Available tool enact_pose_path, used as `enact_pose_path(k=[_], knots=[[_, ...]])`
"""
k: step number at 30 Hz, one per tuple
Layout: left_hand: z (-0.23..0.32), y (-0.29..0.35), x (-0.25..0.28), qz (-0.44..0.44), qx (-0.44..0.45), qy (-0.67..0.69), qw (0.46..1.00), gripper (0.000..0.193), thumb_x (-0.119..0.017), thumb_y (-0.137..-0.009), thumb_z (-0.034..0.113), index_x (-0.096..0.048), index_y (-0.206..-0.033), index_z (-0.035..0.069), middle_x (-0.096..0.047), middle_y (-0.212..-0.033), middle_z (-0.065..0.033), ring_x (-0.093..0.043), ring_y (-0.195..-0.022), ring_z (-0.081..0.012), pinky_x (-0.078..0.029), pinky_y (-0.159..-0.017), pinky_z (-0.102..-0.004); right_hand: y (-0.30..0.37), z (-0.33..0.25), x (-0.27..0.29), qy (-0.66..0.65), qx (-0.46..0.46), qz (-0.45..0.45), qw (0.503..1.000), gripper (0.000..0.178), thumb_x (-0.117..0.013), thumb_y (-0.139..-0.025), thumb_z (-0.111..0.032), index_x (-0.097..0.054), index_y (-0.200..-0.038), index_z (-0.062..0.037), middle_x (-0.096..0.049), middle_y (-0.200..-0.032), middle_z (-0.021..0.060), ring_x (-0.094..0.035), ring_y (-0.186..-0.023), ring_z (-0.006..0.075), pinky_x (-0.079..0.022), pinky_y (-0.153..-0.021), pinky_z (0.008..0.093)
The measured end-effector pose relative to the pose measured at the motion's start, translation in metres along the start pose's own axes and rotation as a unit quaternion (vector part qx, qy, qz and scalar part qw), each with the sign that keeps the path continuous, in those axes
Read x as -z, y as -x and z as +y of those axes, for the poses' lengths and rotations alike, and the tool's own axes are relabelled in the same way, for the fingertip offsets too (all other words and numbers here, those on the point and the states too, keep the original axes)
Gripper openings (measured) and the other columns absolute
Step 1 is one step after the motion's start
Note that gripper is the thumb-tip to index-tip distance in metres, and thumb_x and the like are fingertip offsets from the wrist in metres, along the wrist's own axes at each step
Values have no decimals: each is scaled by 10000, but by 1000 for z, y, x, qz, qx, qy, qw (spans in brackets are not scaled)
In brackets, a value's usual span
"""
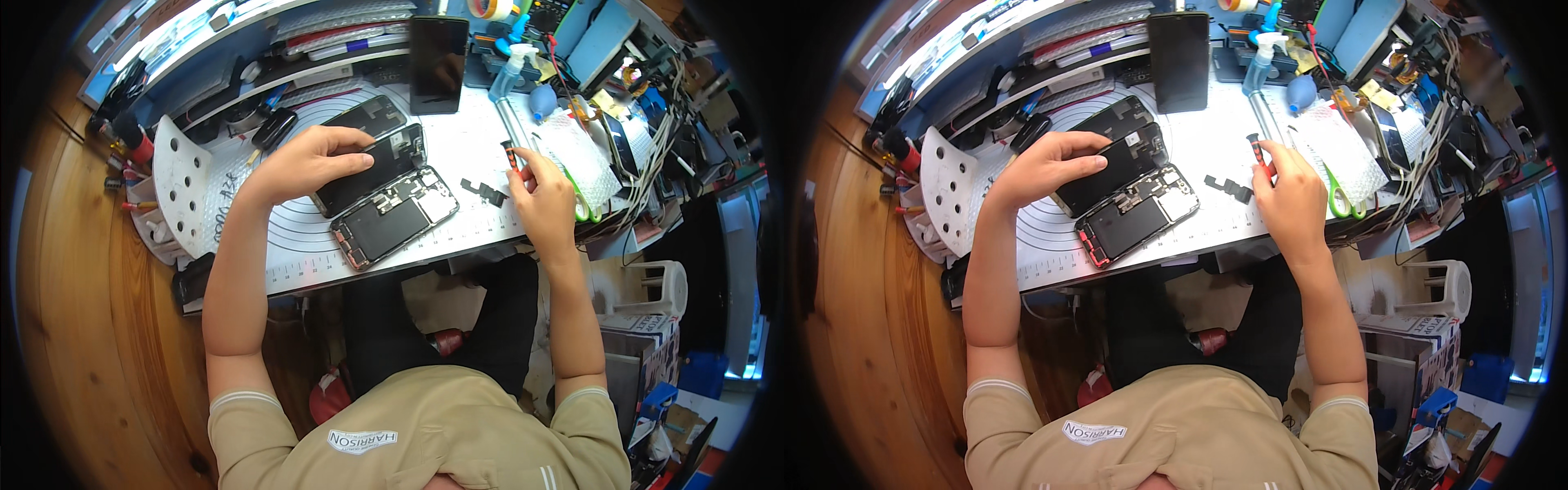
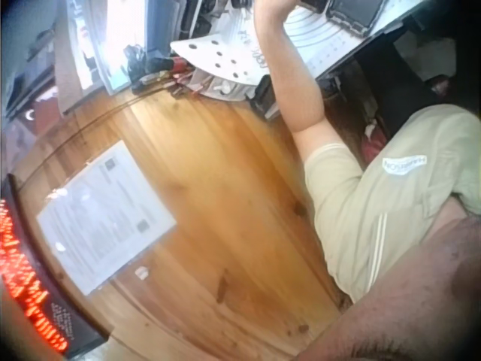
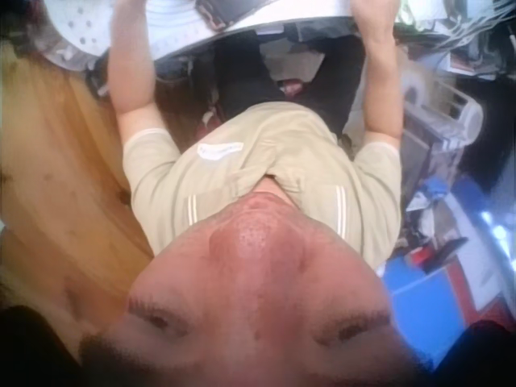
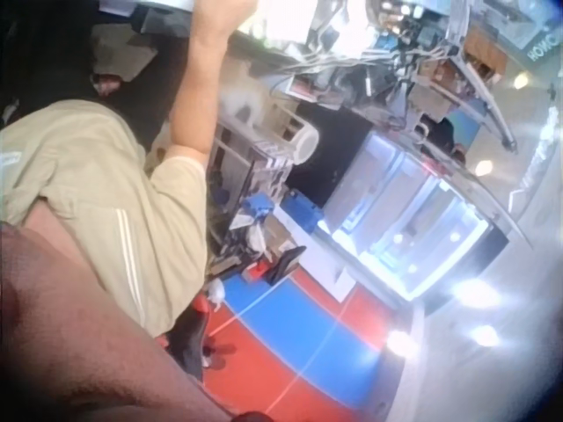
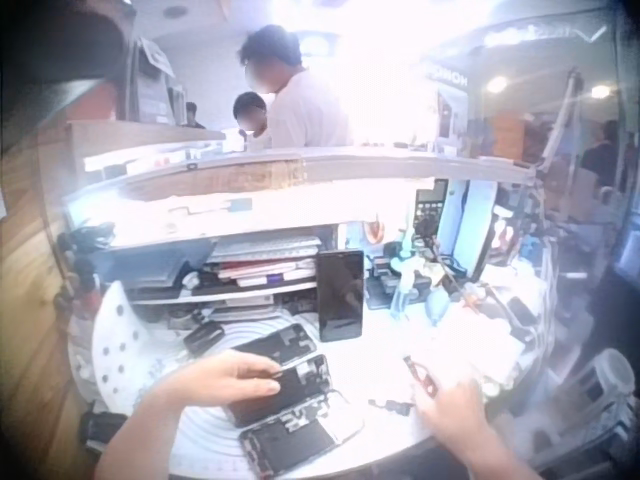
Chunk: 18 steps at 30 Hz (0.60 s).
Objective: The person removes screws and internal components from the back of a mobile phone using a screwdriver and tweezers.
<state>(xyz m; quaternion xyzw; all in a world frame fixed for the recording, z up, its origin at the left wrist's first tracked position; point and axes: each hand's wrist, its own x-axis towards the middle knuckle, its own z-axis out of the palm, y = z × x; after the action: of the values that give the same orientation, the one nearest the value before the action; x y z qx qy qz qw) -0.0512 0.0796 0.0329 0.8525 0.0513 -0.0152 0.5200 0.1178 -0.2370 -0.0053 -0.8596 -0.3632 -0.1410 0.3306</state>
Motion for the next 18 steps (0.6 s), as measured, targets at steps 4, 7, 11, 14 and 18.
enact_pose_path(k=[4,7,11,14,18], knots=[[2,0,2,-7,13,-19,1000,469,-730,-1029,214,-663,-1381,-88,-754,-1210,-103,-676,-1092,-130,-528,-982,-286,5,7,-9,69,31,0,997,290,-740,-899,-101,-748,-1182,-39,-709,-887,110,-654,-863,306,-495,-846,448],[6,1,1,-10,11,-11,1000,465,-734,-1026,212,-667,-1372,-91,-756,-1209,-104,-678,-1089,-130,-529,-978,-283,7,9,-14,98,46,3,994,297,-743,-902,-115,-746,-1189,-41,-713,-924,107,-637,-898,301,-467,-879,448],[-1,1,-5,30,-34,-3,999,383,-717,-996,191,-715,-1281,-65,-796,-1084,-128,-702,-941,-144,-558,-876,-308,7,14,-19,123,61,24,990,292,-750,-906,-138,-749,-1184,-48,-710,-957,112,-620,-944,309,-451,-901,451],[-3,0,-5,29,-40,-2,999,380,-717,-993,186,-718,-1278,-65,-798,-1094,-134,-710,-949,-151,-562,-883,-309,7,16,-19,128,63,22,989,285,-752,-909,-145,-751,-1178,-51,-708,-980,117,-616,-958,319,-451,-901,453],[-3,0,-4,30,-47,-11,998,387,-720,-990,186,-716,-1282,-67,-800,-1091,-133,-714,-950,-155,-562,-887,-305,8,16,-16,135,67,25,988,286,-754,-912,-150,-752,-1182,-57,-706,-1005,117,-614,-954,323,-452,-910,452]])
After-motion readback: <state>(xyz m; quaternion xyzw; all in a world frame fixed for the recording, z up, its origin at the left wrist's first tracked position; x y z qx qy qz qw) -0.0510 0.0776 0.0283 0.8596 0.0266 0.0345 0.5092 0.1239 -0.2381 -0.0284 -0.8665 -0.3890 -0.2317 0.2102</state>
